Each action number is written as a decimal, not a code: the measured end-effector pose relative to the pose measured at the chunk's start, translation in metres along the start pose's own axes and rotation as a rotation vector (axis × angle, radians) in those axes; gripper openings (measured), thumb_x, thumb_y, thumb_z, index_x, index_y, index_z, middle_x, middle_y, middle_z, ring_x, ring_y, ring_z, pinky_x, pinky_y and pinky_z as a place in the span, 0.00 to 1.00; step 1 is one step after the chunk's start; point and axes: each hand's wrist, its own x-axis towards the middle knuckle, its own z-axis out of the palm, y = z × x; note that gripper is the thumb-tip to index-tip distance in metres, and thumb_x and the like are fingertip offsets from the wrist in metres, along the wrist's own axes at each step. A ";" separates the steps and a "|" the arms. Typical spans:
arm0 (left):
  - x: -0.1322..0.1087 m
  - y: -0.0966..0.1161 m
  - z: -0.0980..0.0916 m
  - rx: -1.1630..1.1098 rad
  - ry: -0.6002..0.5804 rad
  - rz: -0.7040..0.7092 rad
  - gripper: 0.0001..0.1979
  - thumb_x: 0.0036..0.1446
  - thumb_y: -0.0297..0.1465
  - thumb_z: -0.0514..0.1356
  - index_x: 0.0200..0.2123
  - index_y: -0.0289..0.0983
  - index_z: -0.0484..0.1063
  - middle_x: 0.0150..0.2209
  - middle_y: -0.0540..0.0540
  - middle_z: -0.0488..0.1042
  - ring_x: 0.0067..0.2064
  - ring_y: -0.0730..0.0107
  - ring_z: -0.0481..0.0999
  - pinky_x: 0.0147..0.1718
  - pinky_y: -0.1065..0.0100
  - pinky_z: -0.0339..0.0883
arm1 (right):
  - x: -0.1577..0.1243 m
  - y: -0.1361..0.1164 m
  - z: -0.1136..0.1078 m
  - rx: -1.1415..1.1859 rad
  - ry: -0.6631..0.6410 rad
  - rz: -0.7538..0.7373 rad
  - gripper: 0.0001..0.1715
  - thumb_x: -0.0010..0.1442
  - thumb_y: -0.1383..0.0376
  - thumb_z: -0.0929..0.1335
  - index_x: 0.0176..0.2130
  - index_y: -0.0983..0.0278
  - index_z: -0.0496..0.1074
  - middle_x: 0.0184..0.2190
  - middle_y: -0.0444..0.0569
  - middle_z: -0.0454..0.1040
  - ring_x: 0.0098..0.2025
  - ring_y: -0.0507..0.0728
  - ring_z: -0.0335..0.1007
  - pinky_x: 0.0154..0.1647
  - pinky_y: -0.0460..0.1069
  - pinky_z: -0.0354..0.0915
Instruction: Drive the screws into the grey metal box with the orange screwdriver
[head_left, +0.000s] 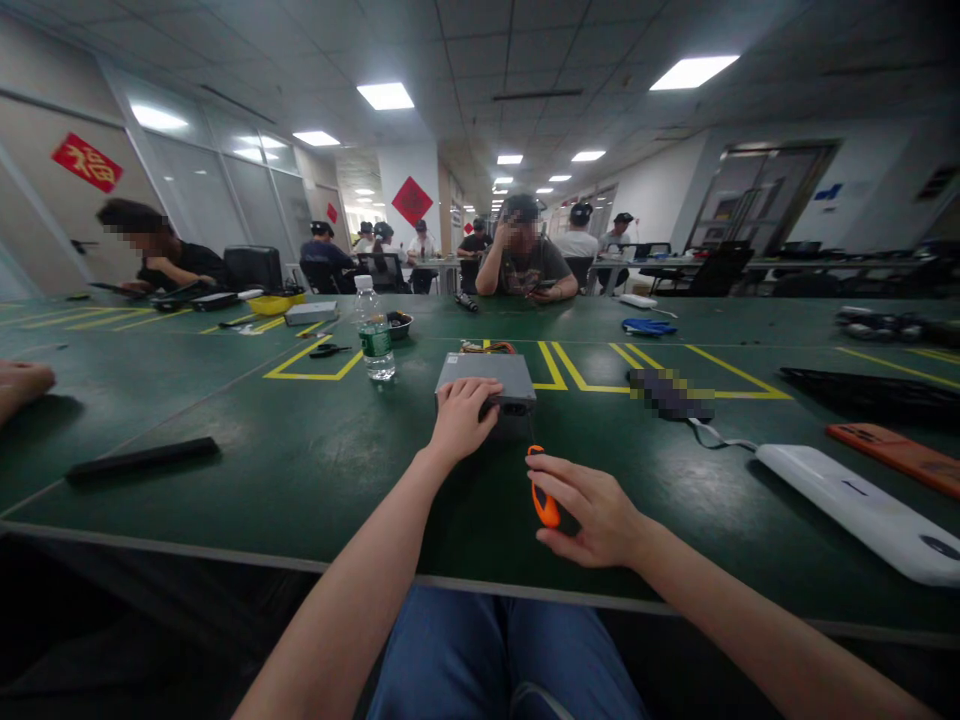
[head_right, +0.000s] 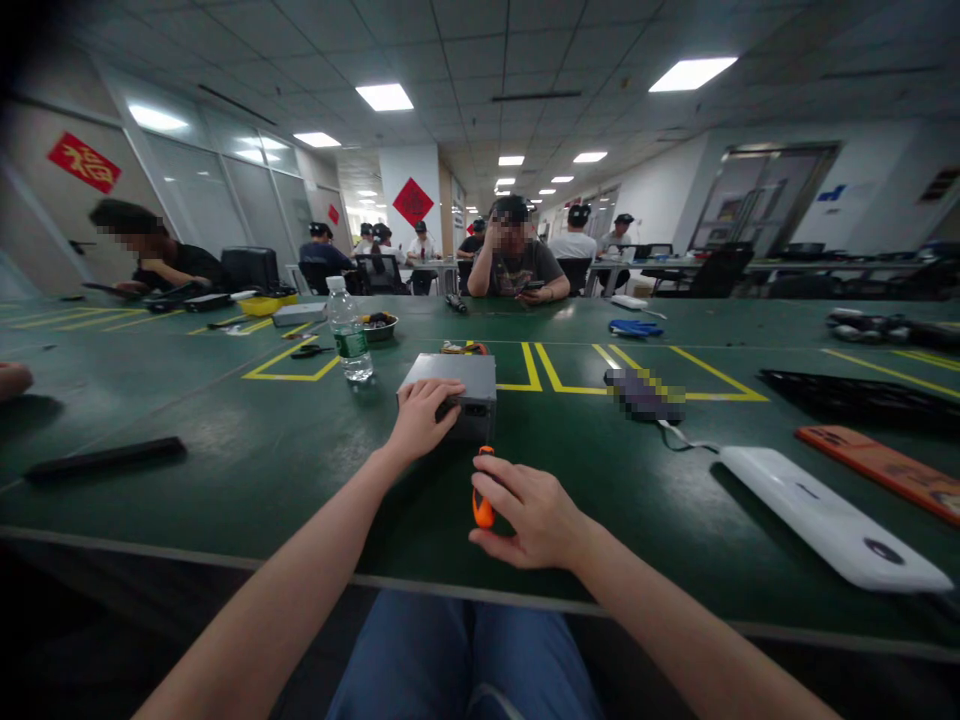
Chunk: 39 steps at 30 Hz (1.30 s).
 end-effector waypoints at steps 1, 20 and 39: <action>0.000 0.000 0.000 -0.001 0.001 0.002 0.14 0.56 0.30 0.54 0.46 0.45 0.66 0.50 0.52 0.69 0.52 0.66 0.64 0.50 0.60 0.50 | 0.001 0.000 -0.001 -0.020 -0.023 -0.013 0.22 0.61 0.56 0.60 0.49 0.68 0.60 0.45 0.63 0.68 0.43 0.60 0.69 0.36 0.51 0.69; -0.001 -0.002 -0.001 -0.019 -0.008 0.020 0.17 0.53 0.28 0.54 0.47 0.45 0.65 0.51 0.52 0.68 0.53 0.65 0.63 0.51 0.60 0.49 | 0.003 -0.001 0.003 -0.060 0.026 -0.027 0.20 0.57 0.55 0.65 0.43 0.67 0.62 0.42 0.62 0.68 0.35 0.57 0.71 0.30 0.49 0.67; -0.001 -0.001 -0.002 -0.018 -0.018 0.002 0.17 0.52 0.28 0.54 0.47 0.45 0.66 0.51 0.51 0.69 0.53 0.64 0.63 0.51 0.59 0.50 | -0.004 0.003 0.007 0.055 0.060 0.045 0.22 0.57 0.58 0.64 0.47 0.67 0.57 0.45 0.62 0.67 0.41 0.59 0.71 0.35 0.51 0.69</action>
